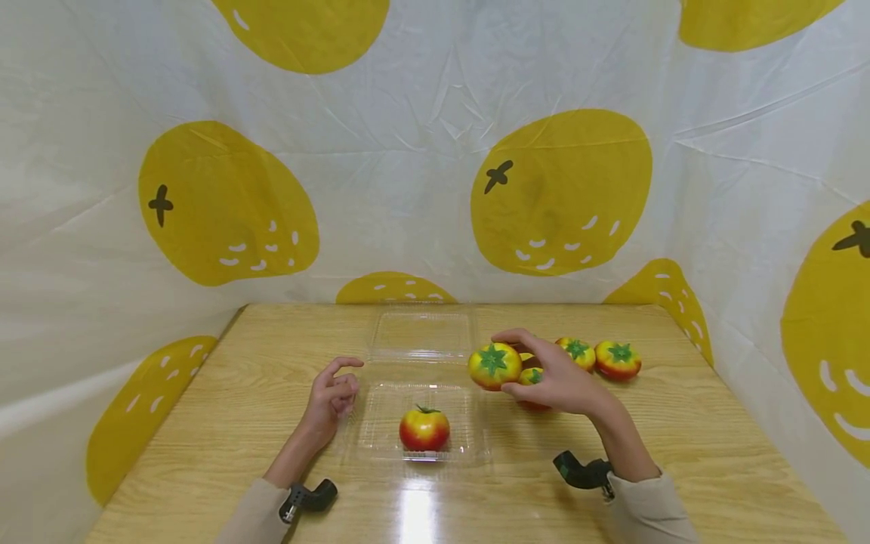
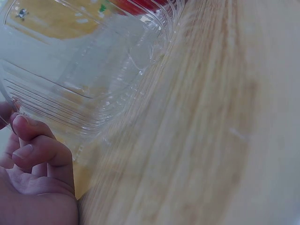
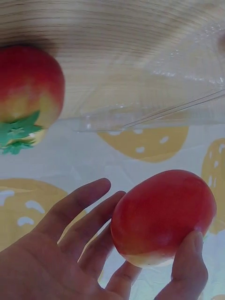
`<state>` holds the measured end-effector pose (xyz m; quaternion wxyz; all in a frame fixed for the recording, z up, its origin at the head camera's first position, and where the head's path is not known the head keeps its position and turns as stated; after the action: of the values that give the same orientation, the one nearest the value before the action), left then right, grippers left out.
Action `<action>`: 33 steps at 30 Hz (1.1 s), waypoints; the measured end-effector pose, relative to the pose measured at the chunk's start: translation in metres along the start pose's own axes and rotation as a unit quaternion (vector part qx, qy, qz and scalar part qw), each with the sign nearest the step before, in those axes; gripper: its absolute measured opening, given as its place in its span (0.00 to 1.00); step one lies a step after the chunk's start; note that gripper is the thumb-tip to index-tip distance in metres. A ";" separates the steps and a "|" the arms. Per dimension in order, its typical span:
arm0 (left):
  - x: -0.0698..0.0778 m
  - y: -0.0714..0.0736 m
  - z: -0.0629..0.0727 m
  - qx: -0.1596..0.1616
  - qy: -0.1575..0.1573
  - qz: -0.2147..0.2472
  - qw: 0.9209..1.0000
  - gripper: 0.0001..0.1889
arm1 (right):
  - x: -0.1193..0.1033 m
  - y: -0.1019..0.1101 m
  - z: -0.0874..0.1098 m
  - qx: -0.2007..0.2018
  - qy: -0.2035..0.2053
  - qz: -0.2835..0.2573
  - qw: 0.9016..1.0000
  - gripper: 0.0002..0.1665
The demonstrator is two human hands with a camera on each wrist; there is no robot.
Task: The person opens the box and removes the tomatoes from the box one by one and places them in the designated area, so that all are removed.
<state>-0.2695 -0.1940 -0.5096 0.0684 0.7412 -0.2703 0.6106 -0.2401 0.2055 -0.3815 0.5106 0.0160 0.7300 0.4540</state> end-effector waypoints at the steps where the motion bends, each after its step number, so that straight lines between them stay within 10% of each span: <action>1: 0.000 0.000 0.000 0.000 0.000 0.001 1.000 0.20 | 0.001 0.001 0.001 -0.002 0.000 -0.002 1.000 0.38; 33: 0.000 0.000 0.001 -0.010 -0.009 0.008 1.000 0.19 | 0.035 0.038 0.036 0.029 -0.025 -0.049 0.998 0.37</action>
<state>-0.2692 -0.1944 -0.5103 0.0685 0.7437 -0.2824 0.6020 -0.2468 0.2682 -0.3838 0.5500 0.0061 0.7296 0.4064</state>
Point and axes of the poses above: each hand's wrist, its own z-axis away from the middle knuckle, its own y-axis out of the back of the hand, x = y × z, the point moved 1 cm from there along -z, towards the middle knuckle, and after that the axes turned 13 degrees about -x, right-handed, at the moved point
